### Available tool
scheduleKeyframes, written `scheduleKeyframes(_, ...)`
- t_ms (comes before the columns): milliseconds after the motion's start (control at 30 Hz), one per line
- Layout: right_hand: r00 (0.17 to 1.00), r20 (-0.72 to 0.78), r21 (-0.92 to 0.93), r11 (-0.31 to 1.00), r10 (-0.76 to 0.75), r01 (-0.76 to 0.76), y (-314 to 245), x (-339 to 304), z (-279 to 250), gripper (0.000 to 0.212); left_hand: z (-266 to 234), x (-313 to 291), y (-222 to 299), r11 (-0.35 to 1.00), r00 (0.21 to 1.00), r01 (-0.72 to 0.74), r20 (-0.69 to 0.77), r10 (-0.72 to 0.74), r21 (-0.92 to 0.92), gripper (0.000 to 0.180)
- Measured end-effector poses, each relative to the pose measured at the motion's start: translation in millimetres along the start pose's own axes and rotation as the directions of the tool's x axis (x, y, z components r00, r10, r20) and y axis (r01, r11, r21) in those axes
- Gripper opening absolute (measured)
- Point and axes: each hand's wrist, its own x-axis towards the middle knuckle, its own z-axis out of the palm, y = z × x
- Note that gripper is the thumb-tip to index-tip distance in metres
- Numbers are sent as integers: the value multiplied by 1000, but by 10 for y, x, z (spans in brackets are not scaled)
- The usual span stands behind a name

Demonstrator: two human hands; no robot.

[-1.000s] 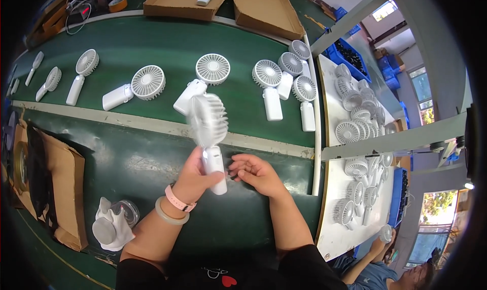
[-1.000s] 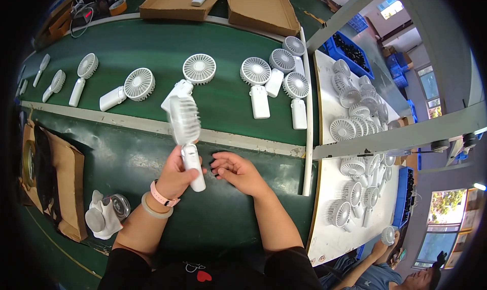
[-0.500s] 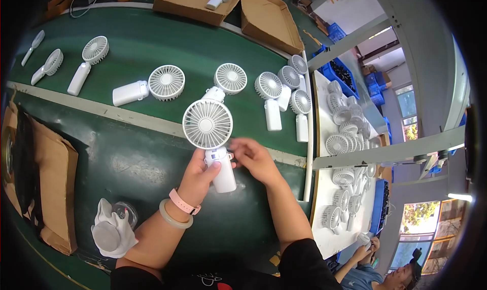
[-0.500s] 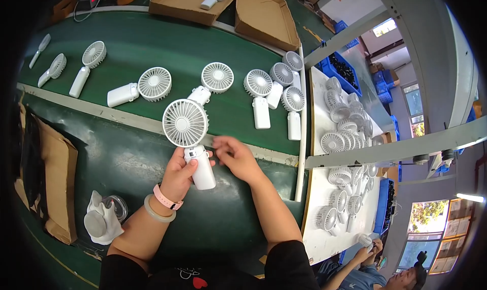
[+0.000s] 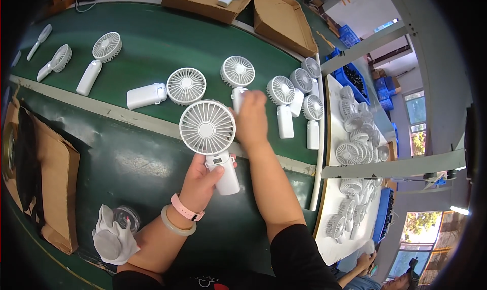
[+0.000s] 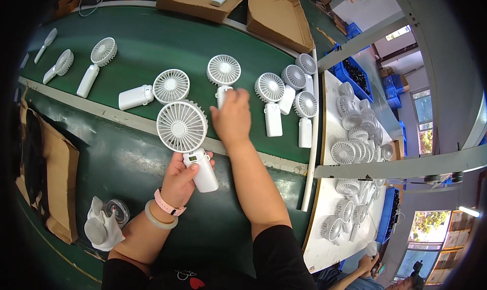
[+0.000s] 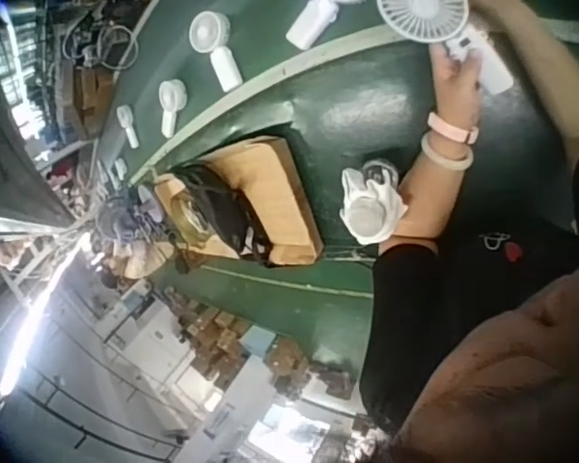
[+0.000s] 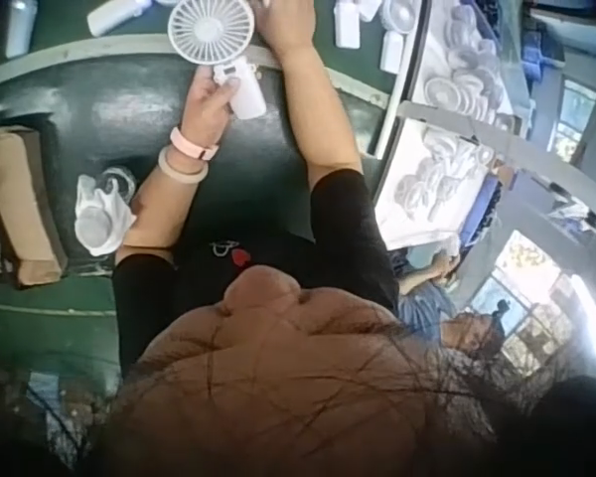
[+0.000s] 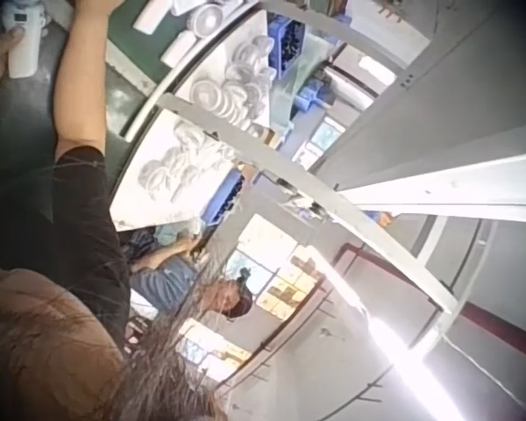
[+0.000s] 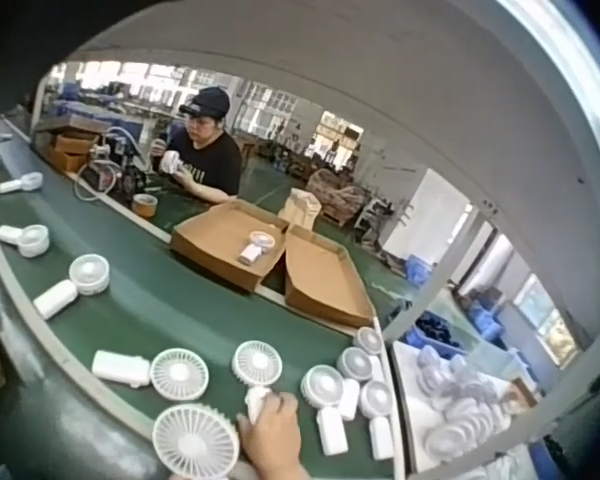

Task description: Testing the operation of battery-powered handheld fans and placing them on an assembly line.

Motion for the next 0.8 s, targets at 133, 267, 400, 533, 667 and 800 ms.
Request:
scheduleKeyframes(133,989,48,167,975,141,-147,449,-167,-128,56,9,12,12,996,998,68,-11,-69,-54,48)
scheduleKeyframes(267,788,616,706,-447,3,-550,382,-745,-463,45,20,-27,48,988,988,157,-10,-157,5,65)
scheduleKeyframes(400,795,568,460,-719,-212,-520,246,-1159,-604,58,50,-57,60,983,986,167,-30,-165,77,68)
scheduleKeyframes(533,807,548,499,-687,-222,-528,292,-1132,-613,66,25,-45,-21,985,990,140,0,-140,105,48)
scheduleKeyframes(667,822,486,514,-664,-295,-543,305,-1118,-596,61,0,-55,-9,973,980,197,2,-199,119,28)
scheduleKeyframes(800,830,491,554,-641,-264,-531,253,-1095,-586,62,-58,-70,-7,969,975,218,11,-221,118,29)
